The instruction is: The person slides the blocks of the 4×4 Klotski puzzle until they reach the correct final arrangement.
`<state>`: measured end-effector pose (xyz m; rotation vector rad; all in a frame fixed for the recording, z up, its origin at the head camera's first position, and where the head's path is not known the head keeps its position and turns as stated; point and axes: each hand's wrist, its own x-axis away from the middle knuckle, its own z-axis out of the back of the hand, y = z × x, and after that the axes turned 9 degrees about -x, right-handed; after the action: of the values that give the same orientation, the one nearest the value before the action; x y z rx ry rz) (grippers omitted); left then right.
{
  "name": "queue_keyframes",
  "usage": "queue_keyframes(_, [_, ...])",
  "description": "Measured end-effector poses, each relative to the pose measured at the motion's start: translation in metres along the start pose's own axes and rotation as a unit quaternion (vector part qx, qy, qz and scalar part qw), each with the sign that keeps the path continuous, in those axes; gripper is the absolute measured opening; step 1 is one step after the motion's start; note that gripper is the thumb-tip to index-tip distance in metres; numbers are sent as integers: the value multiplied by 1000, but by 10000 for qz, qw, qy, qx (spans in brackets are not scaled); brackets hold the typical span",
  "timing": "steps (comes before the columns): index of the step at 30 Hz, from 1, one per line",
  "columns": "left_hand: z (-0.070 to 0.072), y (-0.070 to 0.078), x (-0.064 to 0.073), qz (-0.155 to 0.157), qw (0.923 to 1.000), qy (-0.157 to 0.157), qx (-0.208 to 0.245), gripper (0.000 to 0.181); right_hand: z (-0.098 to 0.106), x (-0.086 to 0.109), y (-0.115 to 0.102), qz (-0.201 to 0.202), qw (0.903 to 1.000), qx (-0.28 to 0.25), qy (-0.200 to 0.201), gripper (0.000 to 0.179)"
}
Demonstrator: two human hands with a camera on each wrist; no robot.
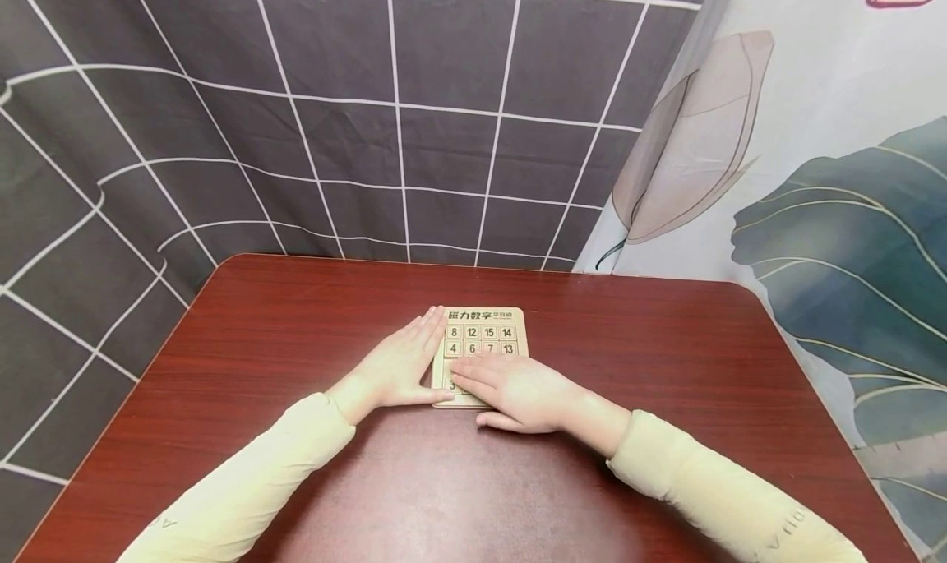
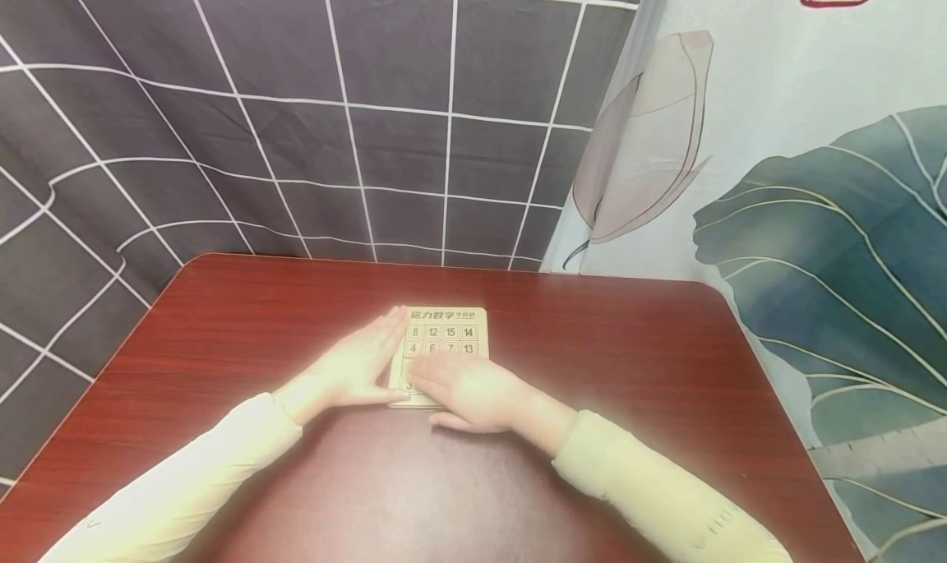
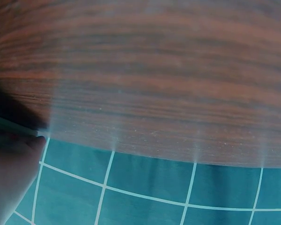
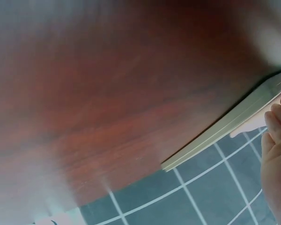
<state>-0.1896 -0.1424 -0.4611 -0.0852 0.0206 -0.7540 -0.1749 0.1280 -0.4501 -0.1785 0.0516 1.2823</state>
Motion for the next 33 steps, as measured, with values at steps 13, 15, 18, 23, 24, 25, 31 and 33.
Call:
queue_keyframes(13, [-1, -1, 0, 18, 10000, -18, 3, 117, 0, -2, -1, -106, 9999, 17, -77, 65])
queue_keyframes(15, [-1, -1, 0, 25, 10000, -47, 5, 117, 0, -4, 3, -189, 9998, 19, -107, 65])
queue_keyframes(18, [-1, 0, 0, 23, 10000, -56, 7, 117, 0, -5, 7, -250, 9995, 6, -169, 64])
queue_keyframes(23, [0, 0, 0, 16, 10000, -22, -30, 116, 1, -2, 6, -185, 9998, -30, -119, 64])
queue_keyframes(24, [0, 0, -1, 13, 10000, -20, -40, 116, 2, -1, 5, -175, 9998, -36, -83, 65])
queue_keyframes(25, [0, 0, 0, 10, 10000, -11, -43, 116, 2, 2, 5, -157, 9999, -38, -44, 65])
queue_keyframes(31, [0, 0, 0, -11, 10000, 45, 11, 117, 4, 19, -1, -37, 9999, 82, 66, 65])
queue_keyframes(33, [0, 0, 0, -3, 10000, 49, 33, 117, 3, 24, -3, -27, 9999, 128, 63, 65])
